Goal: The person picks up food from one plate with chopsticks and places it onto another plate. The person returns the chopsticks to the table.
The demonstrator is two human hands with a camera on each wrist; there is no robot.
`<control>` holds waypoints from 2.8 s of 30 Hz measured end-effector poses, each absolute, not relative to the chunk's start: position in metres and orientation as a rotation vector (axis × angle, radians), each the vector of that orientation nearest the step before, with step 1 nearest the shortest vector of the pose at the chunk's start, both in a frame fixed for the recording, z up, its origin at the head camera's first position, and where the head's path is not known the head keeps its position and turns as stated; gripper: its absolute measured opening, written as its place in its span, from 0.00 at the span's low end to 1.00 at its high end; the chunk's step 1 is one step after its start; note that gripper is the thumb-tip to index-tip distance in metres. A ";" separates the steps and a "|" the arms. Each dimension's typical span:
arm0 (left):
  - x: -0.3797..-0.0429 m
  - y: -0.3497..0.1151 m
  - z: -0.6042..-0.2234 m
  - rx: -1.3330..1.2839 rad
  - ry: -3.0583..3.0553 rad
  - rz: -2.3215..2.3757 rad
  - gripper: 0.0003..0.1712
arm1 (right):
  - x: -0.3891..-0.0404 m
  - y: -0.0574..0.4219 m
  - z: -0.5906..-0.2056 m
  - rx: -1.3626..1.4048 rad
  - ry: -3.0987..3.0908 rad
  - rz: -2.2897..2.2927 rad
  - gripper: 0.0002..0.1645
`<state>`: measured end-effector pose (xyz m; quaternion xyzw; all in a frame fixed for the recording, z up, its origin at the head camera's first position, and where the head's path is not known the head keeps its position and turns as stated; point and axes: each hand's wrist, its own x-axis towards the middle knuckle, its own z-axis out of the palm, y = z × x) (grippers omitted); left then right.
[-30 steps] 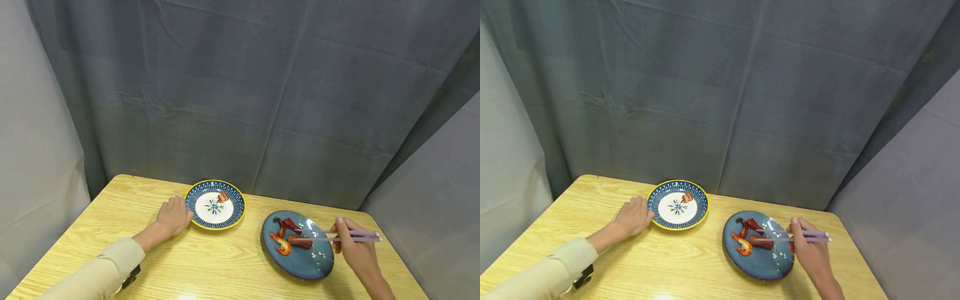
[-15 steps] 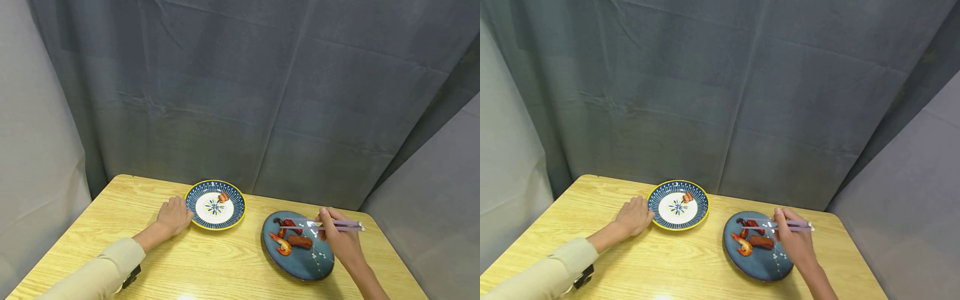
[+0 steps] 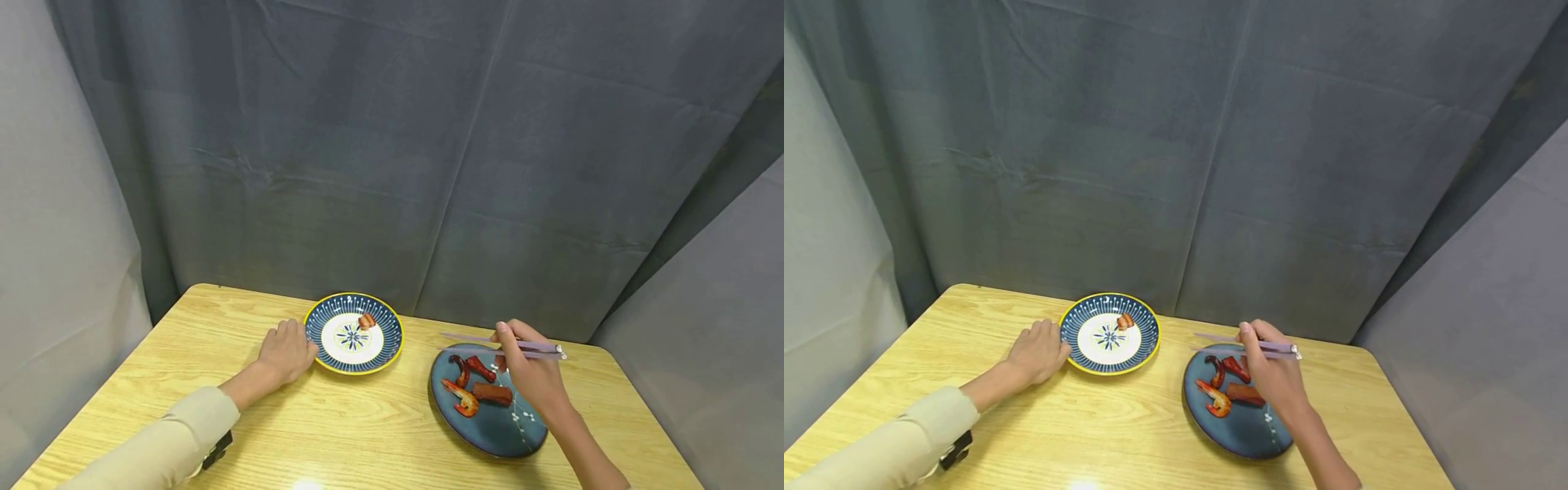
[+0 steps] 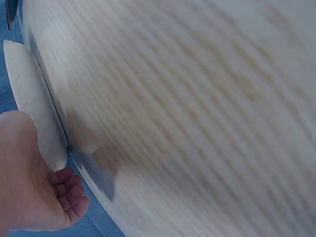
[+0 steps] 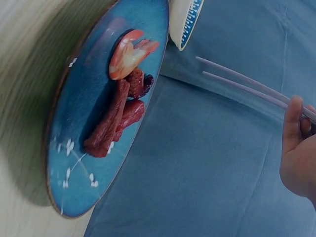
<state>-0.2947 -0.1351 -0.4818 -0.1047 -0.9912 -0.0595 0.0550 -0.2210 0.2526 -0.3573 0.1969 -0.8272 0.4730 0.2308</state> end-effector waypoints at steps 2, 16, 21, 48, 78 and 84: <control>-0.295 -0.135 -0.482 -0.318 -3.007 -0.172 0.18 | -0.219 0.246 -0.352 0.565 -2.259 1.293 0.15; -0.296 -0.135 -0.484 -0.318 -2.990 -0.173 0.17 | -0.231 0.224 -0.350 0.595 -2.243 1.333 0.12; -0.297 -0.135 -0.486 -0.315 -2.980 -0.174 0.17 | -0.235 0.217 -0.351 0.592 -2.260 1.344 0.12; -0.297 -0.135 -0.485 -0.303 -3.005 -0.186 0.17 | -0.258 0.187 -0.360 0.613 -2.329 1.497 0.11; -0.296 -0.135 -0.482 -0.288 -3.013 -0.209 0.17 | -0.307 0.169 -0.387 0.660 -2.399 1.403 0.12; -0.298 -0.136 -0.484 -0.281 -3.014 -0.218 0.17 | -0.313 0.161 -0.391 0.660 -2.391 1.407 0.11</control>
